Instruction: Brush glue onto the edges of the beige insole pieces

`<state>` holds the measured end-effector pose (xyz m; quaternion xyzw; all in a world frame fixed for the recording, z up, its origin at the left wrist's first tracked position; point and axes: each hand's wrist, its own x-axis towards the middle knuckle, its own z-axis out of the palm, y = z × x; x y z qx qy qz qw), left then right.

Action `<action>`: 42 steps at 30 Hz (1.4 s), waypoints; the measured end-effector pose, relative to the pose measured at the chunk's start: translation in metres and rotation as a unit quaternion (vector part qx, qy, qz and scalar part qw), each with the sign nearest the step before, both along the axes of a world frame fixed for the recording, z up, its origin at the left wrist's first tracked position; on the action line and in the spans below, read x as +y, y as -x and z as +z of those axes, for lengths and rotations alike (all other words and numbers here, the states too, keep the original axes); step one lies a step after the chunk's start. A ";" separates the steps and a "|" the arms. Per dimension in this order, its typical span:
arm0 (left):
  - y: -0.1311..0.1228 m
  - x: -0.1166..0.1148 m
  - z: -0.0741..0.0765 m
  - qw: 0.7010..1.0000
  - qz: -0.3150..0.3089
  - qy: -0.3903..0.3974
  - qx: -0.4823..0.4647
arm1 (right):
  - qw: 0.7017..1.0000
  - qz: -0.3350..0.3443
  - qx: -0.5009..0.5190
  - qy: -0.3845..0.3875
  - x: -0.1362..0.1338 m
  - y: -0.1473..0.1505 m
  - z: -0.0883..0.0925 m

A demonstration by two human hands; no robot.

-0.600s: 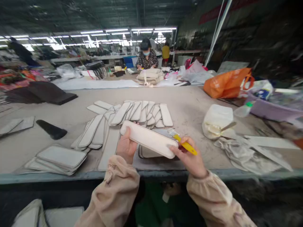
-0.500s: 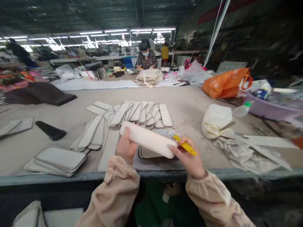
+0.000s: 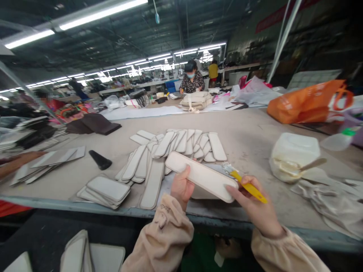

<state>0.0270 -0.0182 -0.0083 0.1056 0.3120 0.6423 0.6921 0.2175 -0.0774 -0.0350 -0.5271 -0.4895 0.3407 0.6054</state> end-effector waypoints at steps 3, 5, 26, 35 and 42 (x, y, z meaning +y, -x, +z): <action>0.000 -0.002 -0.001 1.000 -0.004 -0.018 0.006 | 0.999 -0.024 -0.020 -0.008 0.000 -0.001 -0.002; 0.000 -0.003 -0.001 1.000 -0.010 -0.018 0.011 | 0.998 -0.041 -0.039 -0.011 0.000 -0.001 -0.002; 0.044 0.004 -0.013 0.817 -0.074 -0.054 0.569 | 0.952 -0.184 -0.243 0.001 0.015 -0.054 -0.011; 0.034 -0.001 -0.009 0.480 -0.184 -0.080 0.854 | 0.885 -0.125 -0.442 -0.083 0.011 -0.040 -0.009; 0.032 0.002 -0.010 0.434 -0.211 -0.067 0.873 | 0.911 0.114 -0.376 -0.121 0.001 0.040 -0.022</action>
